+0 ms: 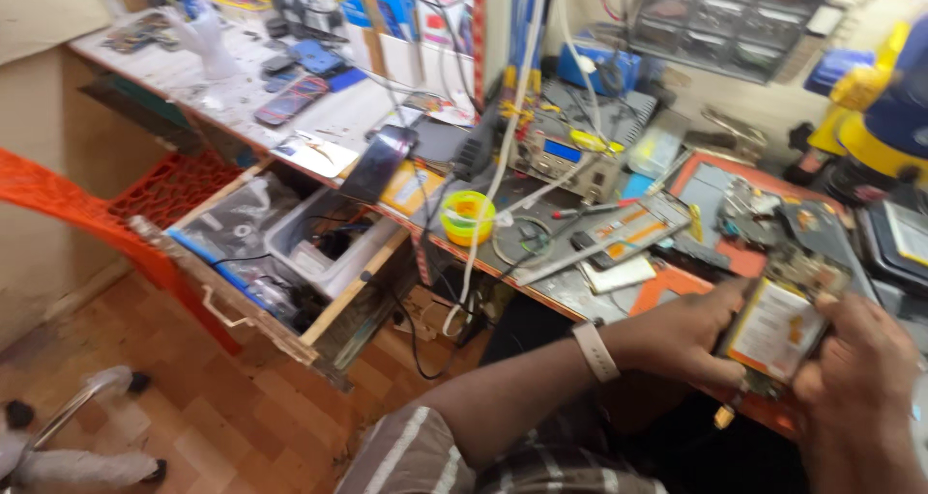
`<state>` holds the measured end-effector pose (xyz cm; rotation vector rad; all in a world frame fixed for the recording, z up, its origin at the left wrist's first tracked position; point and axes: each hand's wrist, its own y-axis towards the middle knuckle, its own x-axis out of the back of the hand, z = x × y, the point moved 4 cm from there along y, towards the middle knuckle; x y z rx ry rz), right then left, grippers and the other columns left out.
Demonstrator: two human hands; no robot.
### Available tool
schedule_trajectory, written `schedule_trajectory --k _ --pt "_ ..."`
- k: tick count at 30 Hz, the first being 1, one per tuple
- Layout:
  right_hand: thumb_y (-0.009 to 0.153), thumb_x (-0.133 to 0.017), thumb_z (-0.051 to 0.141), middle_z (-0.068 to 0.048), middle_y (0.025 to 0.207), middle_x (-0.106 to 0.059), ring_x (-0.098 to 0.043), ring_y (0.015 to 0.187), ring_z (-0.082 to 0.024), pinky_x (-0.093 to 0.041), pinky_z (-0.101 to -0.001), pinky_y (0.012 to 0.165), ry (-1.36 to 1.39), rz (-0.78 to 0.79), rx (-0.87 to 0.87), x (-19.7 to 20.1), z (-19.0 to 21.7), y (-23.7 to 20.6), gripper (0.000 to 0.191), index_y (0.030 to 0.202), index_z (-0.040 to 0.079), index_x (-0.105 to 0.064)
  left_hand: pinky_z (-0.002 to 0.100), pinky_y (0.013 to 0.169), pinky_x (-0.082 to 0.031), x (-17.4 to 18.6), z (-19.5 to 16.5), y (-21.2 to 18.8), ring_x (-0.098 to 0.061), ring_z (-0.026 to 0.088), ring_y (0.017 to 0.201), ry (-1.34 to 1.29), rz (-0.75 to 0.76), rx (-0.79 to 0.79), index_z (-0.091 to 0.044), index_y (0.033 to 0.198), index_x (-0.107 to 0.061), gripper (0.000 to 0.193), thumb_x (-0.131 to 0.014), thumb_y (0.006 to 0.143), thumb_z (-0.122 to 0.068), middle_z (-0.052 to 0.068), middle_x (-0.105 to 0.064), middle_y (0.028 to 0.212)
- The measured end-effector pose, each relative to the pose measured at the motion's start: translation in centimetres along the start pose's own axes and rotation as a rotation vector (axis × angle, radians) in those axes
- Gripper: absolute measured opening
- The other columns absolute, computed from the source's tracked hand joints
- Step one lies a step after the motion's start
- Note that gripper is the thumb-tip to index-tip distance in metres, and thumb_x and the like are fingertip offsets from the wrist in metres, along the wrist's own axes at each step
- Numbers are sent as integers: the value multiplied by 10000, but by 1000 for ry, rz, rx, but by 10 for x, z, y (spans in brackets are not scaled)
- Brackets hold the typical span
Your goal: The person repairs a smartphone at a cluttered workbench. They peel a small component from the phone, remove and reposition the battery, unscrew parts with a screwdriver, connect a cable to the board, and press the phone's frame back together.
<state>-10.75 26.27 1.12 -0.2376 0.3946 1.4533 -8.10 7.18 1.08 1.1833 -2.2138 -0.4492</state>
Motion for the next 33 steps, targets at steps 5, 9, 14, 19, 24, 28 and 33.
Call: schedule_trajectory --k 5,9,14,19,24,28,33 --pt "942 -609 61 -30 969 -681 -653 816 -149 -559 -303 727 6 4 60 4 6 1 142 1054 39 -692 385 1070 -535 -13 5 5 -630 218 1262 -471 73 155 -8 1543 -307 900 -800 810 -183 140 -616 1368" --pt "920 -587 -16 -72 944 -682 -656 821 -157 -565 -297 815 32 3 158 5 2 14 81 956 -14 -660 356 1089 -518 -3 -5 9 -633 216 1293 -78 11 80 -11 1550 -304 879 -780 822 -134 168 -655 1350" --pt "932 -596 16 -86 944 -684 -674 830 -179 -592 -336 825 70 20 39 -4 10 7 105 1008 -31 -651 351 1129 -478 -7 -8 12 -593 223 1333 -277 40 88 -8 1602 -196 960 -772 853 -174 166 -601 1409" --pt "944 -624 65 -84 1013 -688 -699 892 -177 -593 -346 825 14 53 -68 -14 25 1 180 1109 0 -654 350 1105 -490 -5 1 9 -620 228 1301 -170 19 139 -2 1617 -179 992 -736 818 -191 168 -622 1383" --pt "923 -670 60 -72 1018 -654 -670 849 -186 -581 -365 727 -237 83 -54 -25 25 6 180 1102 48 -659 362 1106 -524 -4 4 10 -609 250 1301 -151 28 62 4 1587 -301 939 -736 783 -209 178 -556 1403" --pt "971 -708 82 -83 984 -663 -639 775 -174 -507 -340 621 -331 63 -36 -35 18 5 145 1089 13 -659 377 1180 -464 1 1 8 -555 249 1327 -111 8 -96 -9 1605 -275 975 -778 797 -220 173 -527 1399" --pt "999 -722 94 -81 965 -687 -634 724 -149 -503 -302 560 -404 16 45 -37 15 -2 176 1120 -11 -650 372 1119 -491 -1 11 -2 -595 258 1312 -181 39 57 13 1623 -241 996 -747 791 -195 196 -572 1415"
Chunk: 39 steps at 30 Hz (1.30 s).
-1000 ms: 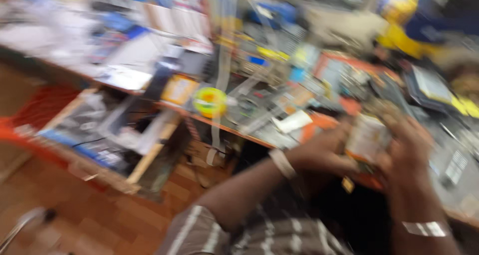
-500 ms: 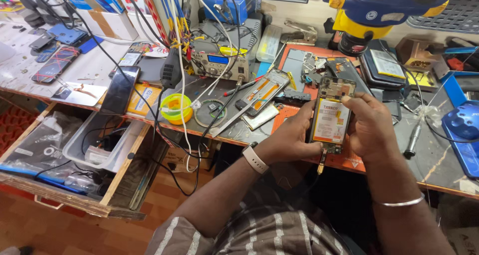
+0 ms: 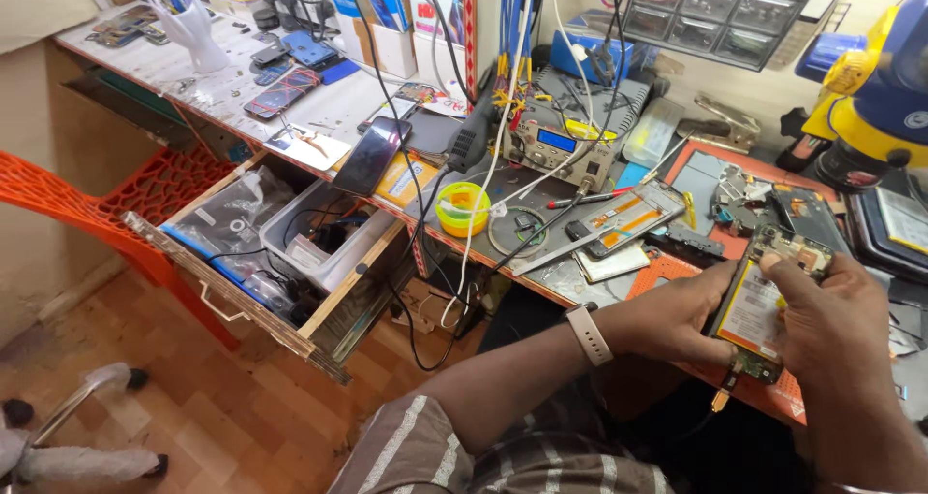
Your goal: The person repairs a smartphone at a cluttered workbench. They peel a small component from the phone, remove and reposition the battery, unscrew parts with a screwdriver, connect a cable to the board, and press the phone's frame back together.
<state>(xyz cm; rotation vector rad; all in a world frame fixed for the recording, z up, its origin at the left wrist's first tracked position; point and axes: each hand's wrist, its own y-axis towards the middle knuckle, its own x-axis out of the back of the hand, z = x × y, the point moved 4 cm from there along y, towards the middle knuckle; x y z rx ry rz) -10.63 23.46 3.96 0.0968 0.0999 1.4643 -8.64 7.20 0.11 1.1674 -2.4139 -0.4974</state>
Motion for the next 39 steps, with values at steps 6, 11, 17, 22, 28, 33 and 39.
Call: schedule_trajectory --k 6,11,17,22,28,33,39 --pt "1019 -695 103 -98 1004 -702 -672 805 -169 -555 -316 668 -4 52 26 8 0 7 231 1184 -37 -613 368 1190 -411 -7 10 6 -485 214 1411 -326 20 -34 -17 1666 -125 1050 -741 819 -87 155 -484 1480" --pt "1048 -605 77 -108 1112 -692 -706 986 -188 -578 -338 875 248 114 -29 26 -10 17 188 1206 -25 -608 380 1196 -412 -7 15 7 -477 219 1418 -303 18 -48 11 1665 -115 1036 -736 836 -4 174 -480 1469" --pt "1029 -567 4 -135 1128 -677 -690 1005 -210 -576 -371 942 270 138 10 29 -24 26 210 1229 -43 -609 390 1183 -425 -8 15 4 -485 230 1412 -346 27 -3 1 1687 -79 1075 -728 830 -8 196 -477 1504" --pt "955 -591 -40 -180 1111 -665 -679 988 -257 -568 -403 853 -496 242 480 25 -7 14 223 1164 -110 -626 390 1177 -426 -6 11 4 -485 233 1406 -347 22 0 13 1682 -100 1071 -734 821 -30 203 -480 1498" --pt "1047 -586 29 -109 1091 -682 -686 990 -195 -554 -377 953 279 114 -66 25 -19 26 166 1199 -25 -626 386 1172 -440 -4 7 3 -507 225 1393 -250 5 -20 26 1653 -163 1027 -772 834 -81 204 -508 1435" --pt "1048 -568 56 -114 1099 -693 -690 994 -193 -543 -377 961 279 178 -100 28 -22 27 218 1246 -29 -605 389 1151 -463 -5 9 3 -521 235 1374 -250 0 -11 22 1663 -152 1030 -758 833 -46 215 -514 1419" --pt "1073 -627 155 -233 1080 -686 -583 924 -462 -470 -358 639 -89 95 -123 46 -19 32 386 1412 14 -509 390 1138 -450 -8 15 6 -522 251 1360 -420 15 -1 -33 1722 11 1142 -709 836 -6 222 -500 1460"
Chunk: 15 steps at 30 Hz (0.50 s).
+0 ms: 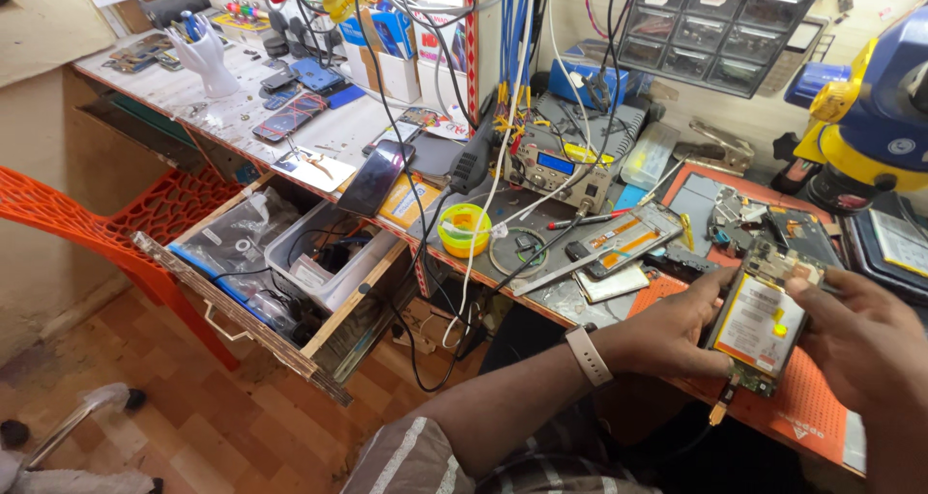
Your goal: The person repairs a smartphone at a cluttered workbench. They peel a small component from the phone, remove and reposition the battery, unscrew parts with a screwdriver, connect a cable to the board, and press the phone's frame back together.
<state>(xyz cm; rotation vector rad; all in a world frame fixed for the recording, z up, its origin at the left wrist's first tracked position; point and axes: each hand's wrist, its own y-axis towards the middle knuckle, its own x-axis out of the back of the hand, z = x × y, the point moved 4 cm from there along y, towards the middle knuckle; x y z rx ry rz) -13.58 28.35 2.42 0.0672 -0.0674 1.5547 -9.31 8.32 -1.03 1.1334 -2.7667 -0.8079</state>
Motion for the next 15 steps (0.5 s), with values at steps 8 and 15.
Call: schedule_trajectory --k 8,15 --pt "970 -751 169 -215 847 -714 -690 665 -275 -522 -377 507 -739 -111 208 -8 51 -40 259 1116 -35 -686 384 1108 -487 -2 -19 0 -595 268 1295 151 -13 30 -25 1701 -2 1099 -696 849 -41 230 -569 1407" --pt "841 -807 167 -92 1016 -722 -721 764 -159 -559 -306 641 -790 -127 547 -11 85 -54 207 961 12 -739 364 1052 -535 -10 -25 7 -652 230 1234 222 -13 61 -44 1656 -41 1056 -707 837 -53 164 -628 1329"
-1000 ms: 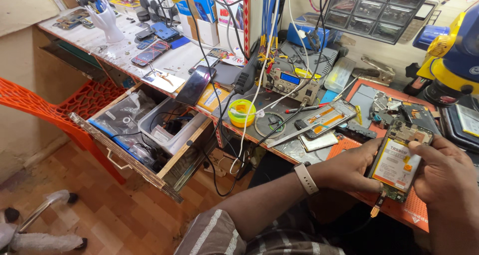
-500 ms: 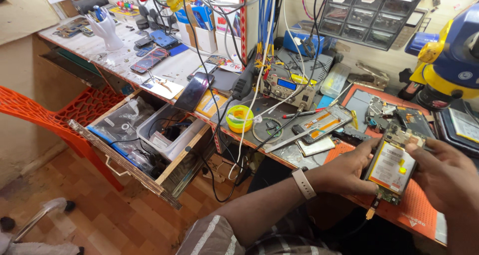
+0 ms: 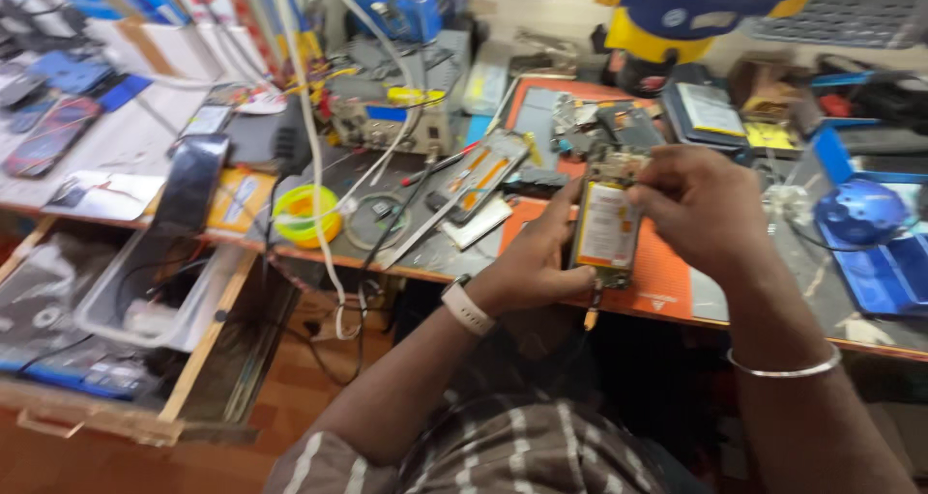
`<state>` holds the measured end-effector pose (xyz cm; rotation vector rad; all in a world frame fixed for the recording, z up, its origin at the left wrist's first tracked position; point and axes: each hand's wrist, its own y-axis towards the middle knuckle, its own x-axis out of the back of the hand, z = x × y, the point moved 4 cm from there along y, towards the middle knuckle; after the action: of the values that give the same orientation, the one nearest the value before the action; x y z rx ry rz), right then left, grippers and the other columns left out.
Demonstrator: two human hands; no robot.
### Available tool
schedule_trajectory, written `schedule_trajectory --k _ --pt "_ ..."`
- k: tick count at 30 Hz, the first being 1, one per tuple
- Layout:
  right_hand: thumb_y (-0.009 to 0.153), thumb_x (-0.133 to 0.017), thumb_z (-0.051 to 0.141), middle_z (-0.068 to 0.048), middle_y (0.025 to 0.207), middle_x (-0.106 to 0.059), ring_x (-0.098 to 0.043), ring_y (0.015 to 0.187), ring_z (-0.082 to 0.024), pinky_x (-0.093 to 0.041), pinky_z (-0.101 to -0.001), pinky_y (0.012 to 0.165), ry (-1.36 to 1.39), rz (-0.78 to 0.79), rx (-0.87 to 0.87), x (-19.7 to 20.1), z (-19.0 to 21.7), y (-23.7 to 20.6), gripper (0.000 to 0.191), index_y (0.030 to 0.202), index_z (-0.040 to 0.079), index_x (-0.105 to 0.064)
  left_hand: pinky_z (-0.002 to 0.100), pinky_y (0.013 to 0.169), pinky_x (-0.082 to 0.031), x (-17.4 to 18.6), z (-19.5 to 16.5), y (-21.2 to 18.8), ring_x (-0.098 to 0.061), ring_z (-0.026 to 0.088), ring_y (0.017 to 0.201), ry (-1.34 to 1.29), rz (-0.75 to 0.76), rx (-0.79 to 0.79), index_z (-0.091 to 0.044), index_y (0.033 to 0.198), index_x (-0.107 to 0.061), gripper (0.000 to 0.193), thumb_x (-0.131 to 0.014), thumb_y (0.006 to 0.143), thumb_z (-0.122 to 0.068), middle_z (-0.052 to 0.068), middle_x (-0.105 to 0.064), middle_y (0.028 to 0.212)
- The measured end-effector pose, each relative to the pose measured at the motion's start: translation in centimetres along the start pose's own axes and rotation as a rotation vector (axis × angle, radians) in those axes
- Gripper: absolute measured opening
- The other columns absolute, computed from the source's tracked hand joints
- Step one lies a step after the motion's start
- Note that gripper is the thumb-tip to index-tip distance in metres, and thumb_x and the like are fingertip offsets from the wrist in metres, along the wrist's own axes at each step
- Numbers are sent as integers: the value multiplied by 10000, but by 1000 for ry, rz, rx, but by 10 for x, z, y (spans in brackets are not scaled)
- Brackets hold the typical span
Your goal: The person repairs a smartphone at a cluttered workbench. They peel a small component from the phone, remove and reposition the battery, unscrew parts with a screwdriver, connect a cable to the board, and press the phone's frame back together.
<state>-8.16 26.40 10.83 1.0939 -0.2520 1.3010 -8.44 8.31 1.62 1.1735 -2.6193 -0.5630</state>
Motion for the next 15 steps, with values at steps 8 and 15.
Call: schedule_trajectory --k 8,15 --pt "877 -775 156 -109 742 -730 -642 545 -130 -506 -302 481 75 182 -358 3 7 3 178 994 27 -742 363 1064 -534 -5 -11 -1 -640 236 1261 -41 14 22 -57 1657 -80 996 -680 862 -33 173 -612 1346" --pt "879 -742 225 -123 847 -742 -691 596 -213 -555 -348 616 -289 202 5 2 13 10 210 1010 66 -781 370 989 -573 -2 -8 -4 -660 226 1178 -50 27 65 -76 1658 -33 1054 -692 835 -86 161 -627 1271"
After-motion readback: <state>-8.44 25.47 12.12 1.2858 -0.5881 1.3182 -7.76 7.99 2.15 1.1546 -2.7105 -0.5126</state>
